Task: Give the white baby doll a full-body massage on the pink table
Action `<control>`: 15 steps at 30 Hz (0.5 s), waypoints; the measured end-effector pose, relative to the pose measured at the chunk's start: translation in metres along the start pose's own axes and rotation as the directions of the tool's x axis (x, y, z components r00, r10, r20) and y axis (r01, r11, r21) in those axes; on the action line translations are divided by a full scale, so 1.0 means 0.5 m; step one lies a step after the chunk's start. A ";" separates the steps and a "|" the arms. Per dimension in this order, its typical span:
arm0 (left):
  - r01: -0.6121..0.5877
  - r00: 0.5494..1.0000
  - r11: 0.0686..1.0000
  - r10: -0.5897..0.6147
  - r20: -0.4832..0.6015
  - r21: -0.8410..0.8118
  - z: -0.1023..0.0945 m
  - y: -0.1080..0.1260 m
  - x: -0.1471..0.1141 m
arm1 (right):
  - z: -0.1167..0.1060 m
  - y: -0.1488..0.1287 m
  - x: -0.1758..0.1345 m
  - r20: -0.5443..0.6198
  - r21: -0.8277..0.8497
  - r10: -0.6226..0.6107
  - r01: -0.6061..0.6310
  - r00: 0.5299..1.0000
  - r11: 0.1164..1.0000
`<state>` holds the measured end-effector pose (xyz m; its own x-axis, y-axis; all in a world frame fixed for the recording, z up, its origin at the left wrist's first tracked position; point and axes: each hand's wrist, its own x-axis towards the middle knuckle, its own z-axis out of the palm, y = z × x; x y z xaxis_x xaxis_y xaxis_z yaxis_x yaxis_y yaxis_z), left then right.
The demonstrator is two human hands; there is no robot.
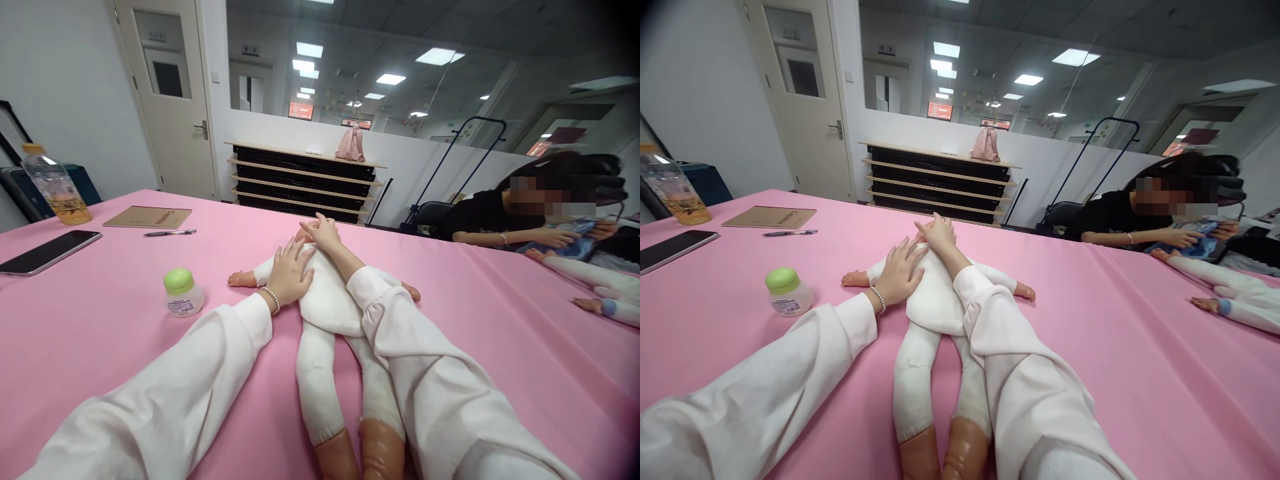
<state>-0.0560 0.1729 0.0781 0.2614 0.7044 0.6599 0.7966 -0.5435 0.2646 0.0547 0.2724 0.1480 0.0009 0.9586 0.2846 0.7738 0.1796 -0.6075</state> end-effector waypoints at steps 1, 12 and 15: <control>0.035 0.999 0.999 -0.034 0.036 -0.014 0.003 -0.004 -0.003 | 0.002 0.001 0.004 -0.028 -0.029 0.042 -0.043 0.999 0.999; 0.241 0.968 0.967 -0.234 0.087 -0.088 0.000 -0.012 0.087 | 0.010 0.065 0.061 0.023 0.091 0.088 -0.089 0.996 0.992; 0.204 0.977 0.975 -0.197 0.077 -0.091 0.022 -0.015 0.099 | 0.017 0.074 0.062 0.010 0.131 0.062 -0.063 0.998 0.989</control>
<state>-0.0432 0.2169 0.1009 0.1400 0.8307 0.5388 0.7799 -0.4278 0.4569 0.0782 0.3106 0.1279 0.0426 0.9702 0.2385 0.6826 0.1460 -0.7160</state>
